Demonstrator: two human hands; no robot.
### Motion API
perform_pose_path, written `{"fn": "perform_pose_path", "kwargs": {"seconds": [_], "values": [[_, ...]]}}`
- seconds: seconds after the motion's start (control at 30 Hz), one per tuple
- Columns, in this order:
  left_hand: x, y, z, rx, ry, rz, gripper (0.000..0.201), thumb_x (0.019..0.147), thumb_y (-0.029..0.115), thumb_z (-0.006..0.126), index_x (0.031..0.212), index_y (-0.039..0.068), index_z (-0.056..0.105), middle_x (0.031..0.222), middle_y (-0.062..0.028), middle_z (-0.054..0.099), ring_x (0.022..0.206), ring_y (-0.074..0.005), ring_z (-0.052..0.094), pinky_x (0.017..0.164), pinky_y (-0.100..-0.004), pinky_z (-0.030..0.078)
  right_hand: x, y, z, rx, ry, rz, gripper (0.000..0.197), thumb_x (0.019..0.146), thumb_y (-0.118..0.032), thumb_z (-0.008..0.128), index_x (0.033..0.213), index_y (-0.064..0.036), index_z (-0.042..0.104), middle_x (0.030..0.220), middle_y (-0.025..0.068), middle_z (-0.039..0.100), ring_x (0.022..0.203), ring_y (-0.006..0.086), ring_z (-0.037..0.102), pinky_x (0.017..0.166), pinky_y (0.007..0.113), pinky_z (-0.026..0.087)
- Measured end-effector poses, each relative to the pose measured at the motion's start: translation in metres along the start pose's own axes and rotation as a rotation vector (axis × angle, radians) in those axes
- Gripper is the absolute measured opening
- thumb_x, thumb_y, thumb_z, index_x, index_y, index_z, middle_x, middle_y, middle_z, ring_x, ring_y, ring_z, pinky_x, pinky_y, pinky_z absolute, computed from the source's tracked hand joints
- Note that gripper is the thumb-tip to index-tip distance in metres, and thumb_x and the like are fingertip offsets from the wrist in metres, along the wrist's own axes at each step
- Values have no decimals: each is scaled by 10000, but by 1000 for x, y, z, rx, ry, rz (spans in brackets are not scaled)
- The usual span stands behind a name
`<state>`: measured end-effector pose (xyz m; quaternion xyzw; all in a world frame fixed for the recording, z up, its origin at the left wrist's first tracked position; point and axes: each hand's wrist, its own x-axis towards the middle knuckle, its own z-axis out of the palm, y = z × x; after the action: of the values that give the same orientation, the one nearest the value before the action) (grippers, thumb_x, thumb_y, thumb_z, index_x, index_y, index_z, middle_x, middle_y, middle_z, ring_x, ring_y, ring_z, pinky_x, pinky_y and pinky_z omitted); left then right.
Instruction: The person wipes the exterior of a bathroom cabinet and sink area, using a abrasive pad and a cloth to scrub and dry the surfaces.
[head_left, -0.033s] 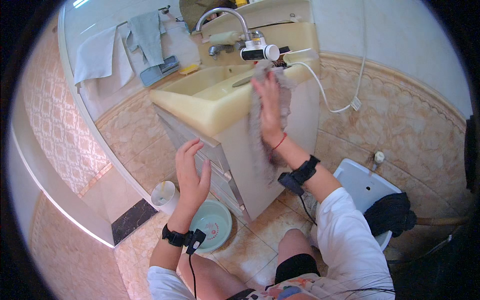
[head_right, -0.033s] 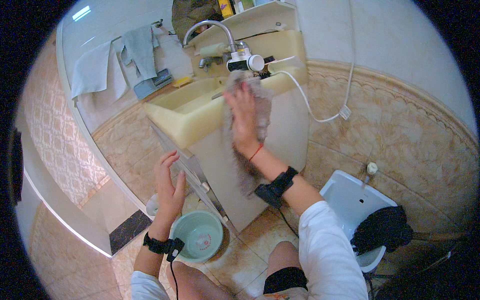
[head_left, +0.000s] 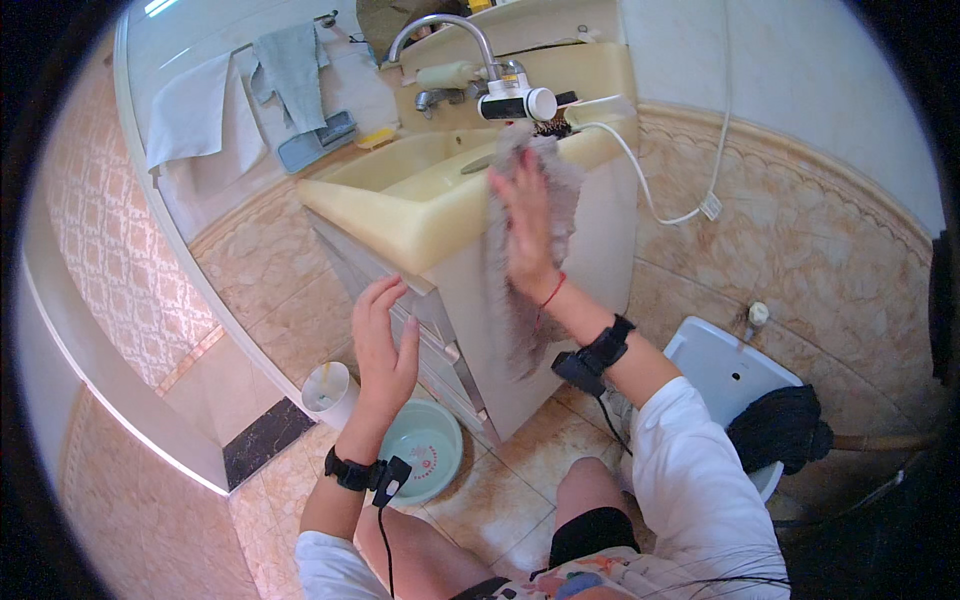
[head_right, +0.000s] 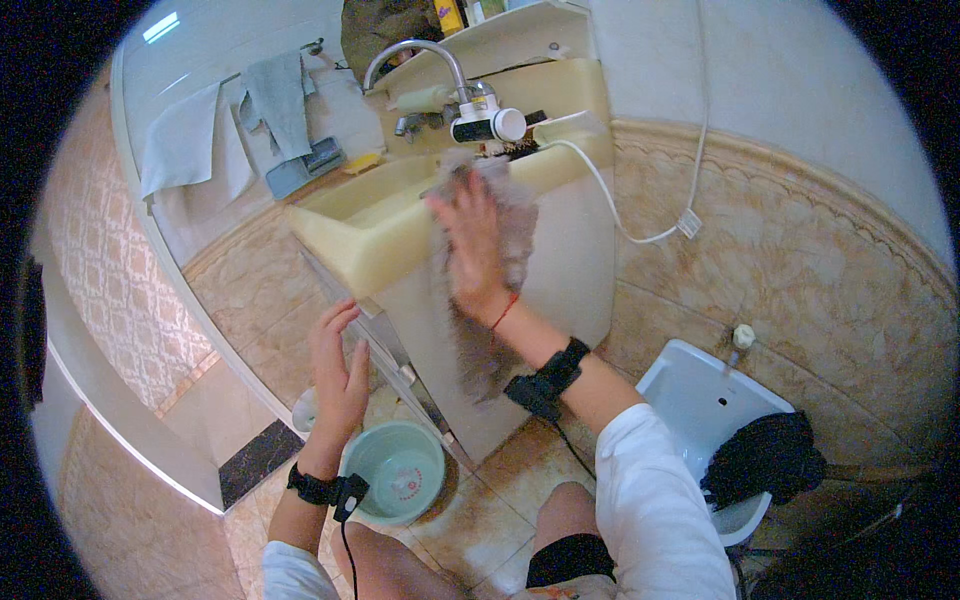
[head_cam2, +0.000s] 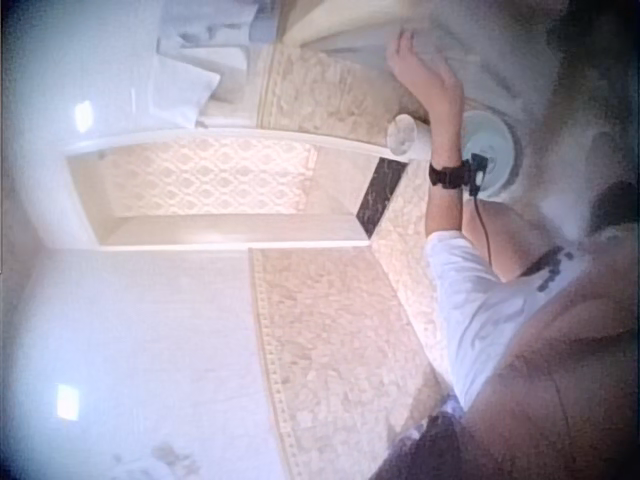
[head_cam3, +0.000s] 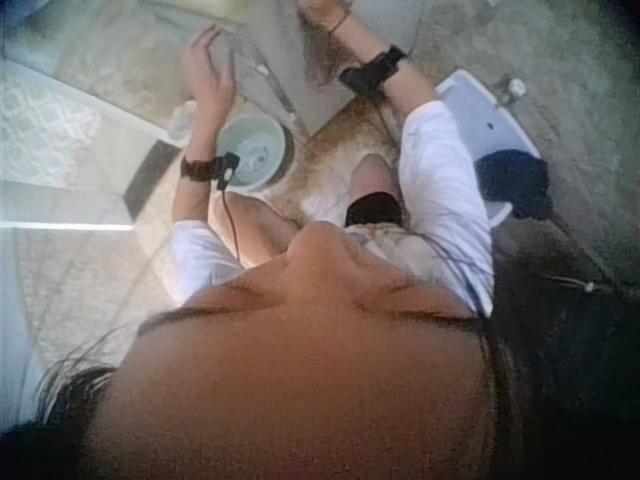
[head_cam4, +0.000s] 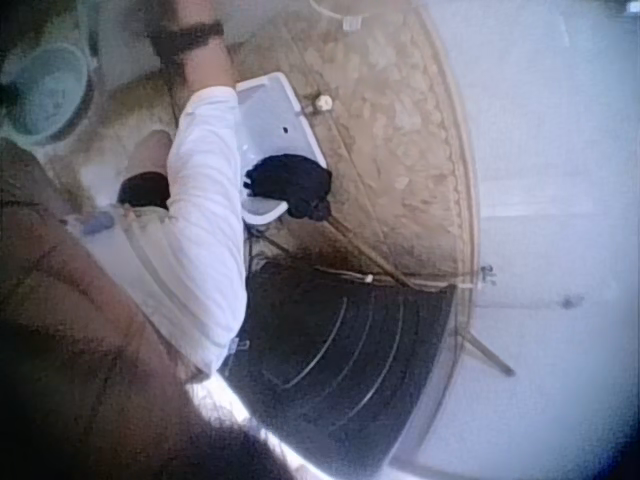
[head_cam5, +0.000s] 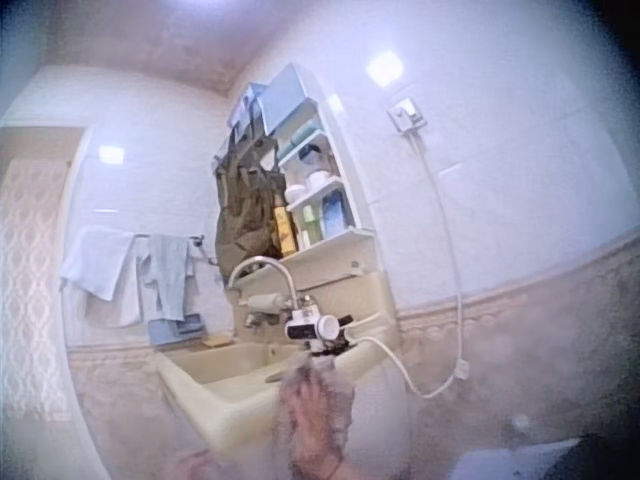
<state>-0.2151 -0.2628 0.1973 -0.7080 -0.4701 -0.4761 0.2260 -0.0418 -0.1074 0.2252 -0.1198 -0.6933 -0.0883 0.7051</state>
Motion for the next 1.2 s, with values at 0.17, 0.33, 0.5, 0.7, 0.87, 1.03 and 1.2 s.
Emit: {"fn": "perform_pose_path", "kwargs": {"seconds": [0.17, 0.33, 0.5, 0.7, 0.87, 1.03, 1.2], "values": [[-3, -11, 37, -93, 96, -12, 345, 866, 213, 430, 1123, -15, 455, 1205, -210, 425, 1146, -343, 395, 975, -412, 287, -48, -41, 1, 43, -330, -90, 590, 741, -196, 547, 1304, -122, 389, 1354, 249, 292, 1290, 455, 160, 1054, 498, 162], [0, -16, 52, -63, 176, 5, 359, 892, 259, 386, 1112, -16, 456, 1161, -203, 433, 1113, -338, 401, 964, -407, 283, -150, -35, 14, 211, -483, -110, 613, 696, -224, 593, 1278, -145, 418, 1136, 228, 442, 1184, 475, 307, 1018, 529, 232], [1, -13, 59, -48, 240, -19, 348, 892, 255, 374, 1097, -13, 457, 1126, -190, 437, 1086, -324, 408, 963, -394, 275, -264, -15, 20, 194, -536, -167, 604, 708, -205, 604, 1276, -118, 417, 1145, 221, 434, 1166, 463, 326, 1011, 527, 255], [-4, -15, 69, -93, 302, -74, 365, 898, 278, 357, 1103, -12, 438, 1147, -179, 424, 1098, -305, 400, 966, -383, 271, -174, -32, 16, 193, -370, -61, 592, 692, -153, 604, 1256, -98, 433, 1214, 214, 413, 1233, 447, 272, 1018, 514, 256], [-5, -21, 80, -277, 405, -87, 398, 908, 319, 349, 1114, -12, 432, 1150, -155, 428, 1105, -266, 398, 967, -370, 276, -67, -37, 4, 100, -273, -72, 614, 673, -180, 582, 1267, -138, 432, 1313, 217, 340, 1260, 455, 225, 1013, 514, 247], [-6, -11, 75, -221, 330, -171, 399, 907, 303, 353, 1143, -14, 411, 1153, -143, 418, 1105, -247, 390, 971, -364, 270, -78, 24, 6, 251, -172, 4, 690, 656, -146, 523, 1323, -121, 350, 1358, 246, 275, 1282, 458, 171, 1031, 512, 197], [-4, -8, 86, -280, 437, -166, 450, 927, 368, 324, 1176, -4, 371, 1176, -128, 392, 1122, -237, 374, 983, -358, 259, -57, 82, -31, -125, -63, 81, 674, 691, -159, 504, 1336, -93, 319, 1336, 280, 292, 1263, 470, 200, 1037, 489, 218]]}}
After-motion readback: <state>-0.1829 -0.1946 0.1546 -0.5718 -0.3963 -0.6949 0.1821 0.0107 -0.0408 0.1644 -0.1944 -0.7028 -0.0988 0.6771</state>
